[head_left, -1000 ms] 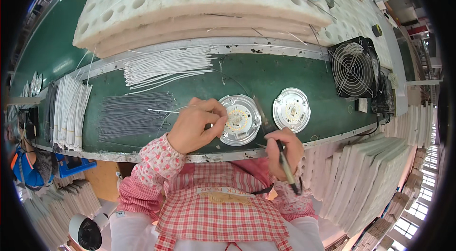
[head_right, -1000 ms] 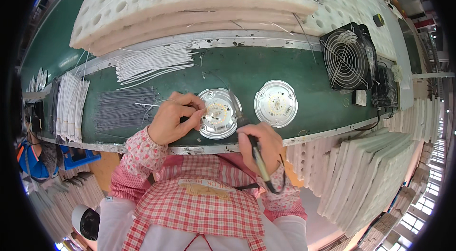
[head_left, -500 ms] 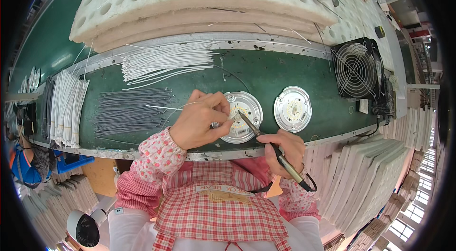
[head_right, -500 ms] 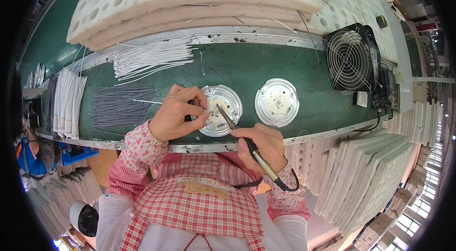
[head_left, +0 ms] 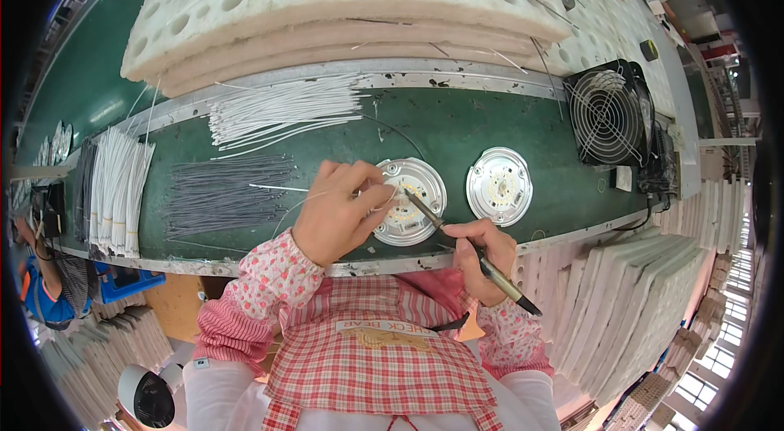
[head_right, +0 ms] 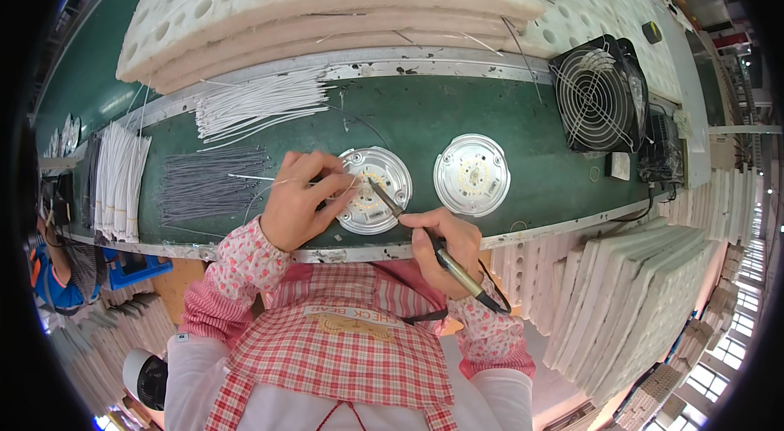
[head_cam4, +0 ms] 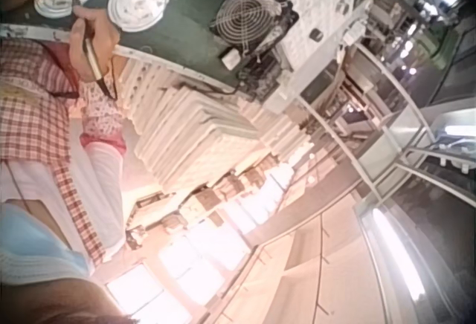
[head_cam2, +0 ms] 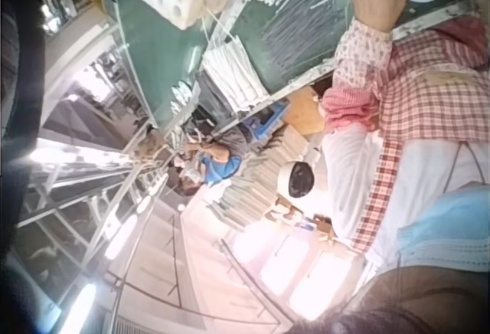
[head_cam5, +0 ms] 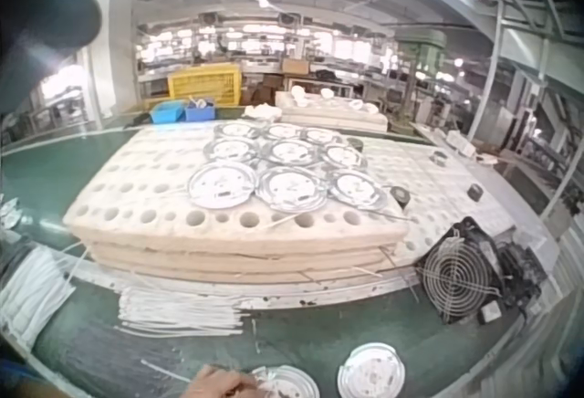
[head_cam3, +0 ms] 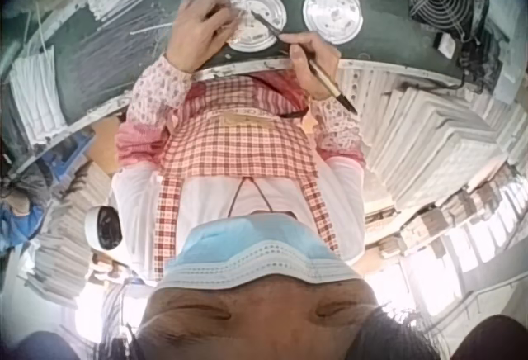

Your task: The person solders wires onto circular LED light boards on an assembly line with a soldering iron.

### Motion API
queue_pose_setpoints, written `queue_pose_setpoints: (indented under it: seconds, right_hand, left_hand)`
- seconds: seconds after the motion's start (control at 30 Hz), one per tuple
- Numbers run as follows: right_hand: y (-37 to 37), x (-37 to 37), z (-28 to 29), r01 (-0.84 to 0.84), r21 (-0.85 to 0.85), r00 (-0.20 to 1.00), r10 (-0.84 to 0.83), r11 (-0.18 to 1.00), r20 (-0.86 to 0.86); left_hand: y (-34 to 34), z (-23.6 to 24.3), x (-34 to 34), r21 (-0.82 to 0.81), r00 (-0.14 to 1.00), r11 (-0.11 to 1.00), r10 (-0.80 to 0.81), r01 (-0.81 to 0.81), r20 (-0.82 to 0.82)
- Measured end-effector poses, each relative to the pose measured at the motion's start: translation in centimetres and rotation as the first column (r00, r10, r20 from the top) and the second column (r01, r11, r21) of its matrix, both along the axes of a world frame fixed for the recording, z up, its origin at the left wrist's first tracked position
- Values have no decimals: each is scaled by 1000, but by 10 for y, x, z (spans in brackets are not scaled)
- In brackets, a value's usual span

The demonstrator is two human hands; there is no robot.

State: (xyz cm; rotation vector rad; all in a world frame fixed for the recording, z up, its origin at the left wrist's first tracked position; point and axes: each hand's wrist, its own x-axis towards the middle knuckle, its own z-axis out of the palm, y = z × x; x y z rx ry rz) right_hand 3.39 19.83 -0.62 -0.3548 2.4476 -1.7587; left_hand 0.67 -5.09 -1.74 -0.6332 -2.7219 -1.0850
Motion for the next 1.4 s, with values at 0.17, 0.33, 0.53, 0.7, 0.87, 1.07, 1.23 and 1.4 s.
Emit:
queue_pose_setpoints:
  seconds: [0.17, 0.33, 0.53, 0.7, 0.87, 1.07, 1.23, 1.4]
  right_hand:
    - [-2, 6, -3, 28, -49, 1000, -28, 998, 0]
    - [0, 19, 5, 146, -195, 958, -89, 970, 272]
    - [-13, -9, -8, 120, 274, 945, -25, 954, -327]
    - [-37, -10, -17, 133, 454, 859, 126, 881, -496]
    - [-73, 7, -24, 330, 527, 848, -1, 783, -530]
    - [-47, 10, -11, 167, 285, 890, -20, 944, -456]
    - [-26, 19, -3, 19, -40, 980, -26, 999, -195]
    - [-25, 14, -11, -41, -84, 983, 25, 996, -183]
  left_hand:
    - [-3, -1, 12, -302, 975, 953, -99, 35, -201]
    - [2, -3, 18, -381, 963, 925, -96, -8, -253]
    - [1, 0, 20, -416, 963, 909, -114, 2, -245]
    - [-5, 0, 16, -435, 963, 900, -117, -1, -244]
    - [-15, 21, 2, -155, 989, 988, -12, -11, -148]
    - [-15, 3, 13, 104, 998, 993, 56, -60, 40]
    - [-12, 2, 11, 69, 998, 997, 33, -37, 53]
    - [-10, 0, 9, 22, 998, 999, 36, -37, 55]
